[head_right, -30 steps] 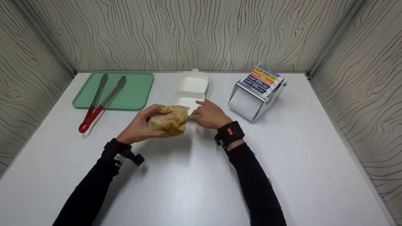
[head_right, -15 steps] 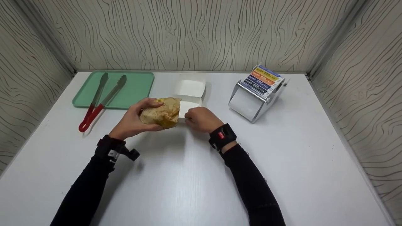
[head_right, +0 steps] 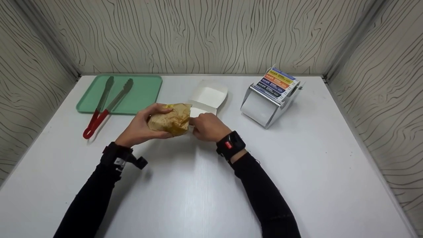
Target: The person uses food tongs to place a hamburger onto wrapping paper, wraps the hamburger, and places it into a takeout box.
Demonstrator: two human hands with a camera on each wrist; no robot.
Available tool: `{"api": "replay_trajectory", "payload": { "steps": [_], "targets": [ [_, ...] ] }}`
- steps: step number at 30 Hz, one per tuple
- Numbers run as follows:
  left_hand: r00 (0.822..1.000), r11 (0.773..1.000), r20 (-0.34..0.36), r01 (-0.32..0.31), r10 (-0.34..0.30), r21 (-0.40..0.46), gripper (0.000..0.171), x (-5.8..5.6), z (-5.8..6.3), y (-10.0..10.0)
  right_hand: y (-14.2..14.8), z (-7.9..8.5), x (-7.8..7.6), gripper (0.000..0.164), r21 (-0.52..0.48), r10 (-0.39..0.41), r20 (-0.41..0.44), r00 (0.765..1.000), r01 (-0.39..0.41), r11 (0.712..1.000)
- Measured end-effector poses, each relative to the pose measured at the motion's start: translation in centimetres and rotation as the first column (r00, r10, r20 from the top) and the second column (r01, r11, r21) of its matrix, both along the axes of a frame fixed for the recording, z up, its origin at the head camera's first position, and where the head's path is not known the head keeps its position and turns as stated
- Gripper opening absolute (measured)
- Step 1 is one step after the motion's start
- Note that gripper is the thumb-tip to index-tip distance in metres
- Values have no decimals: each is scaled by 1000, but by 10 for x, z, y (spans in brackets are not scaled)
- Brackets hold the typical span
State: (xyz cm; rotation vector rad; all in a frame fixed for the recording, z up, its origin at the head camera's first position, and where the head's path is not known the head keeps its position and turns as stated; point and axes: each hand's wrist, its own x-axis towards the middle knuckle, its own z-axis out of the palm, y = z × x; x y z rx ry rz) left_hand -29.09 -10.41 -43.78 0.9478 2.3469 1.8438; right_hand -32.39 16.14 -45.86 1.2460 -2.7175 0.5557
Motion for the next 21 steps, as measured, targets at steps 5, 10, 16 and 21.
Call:
{"api": "replay_trajectory", "payload": {
  "steps": [5,10,16,21],
  "targets": [
    [1000,1000,-1,14,-14,-9,65,1,0,2,-1,3,4,16,15,-27,36,999,27,1000],
    [1000,1000,3,25,-25,-17,68,1,-2,4,-1,3,6,31,42,-32,44,999,30,999],
    [1000,1000,18,24,-24,-5,66,1,-2,2,0,6,8,24,48,-24,118,993,18,999],
    [999,999,24,38,-38,-15,66,0,-3,3,0,10,8,20,68,-76,221,972,62,996]
  ]
}}
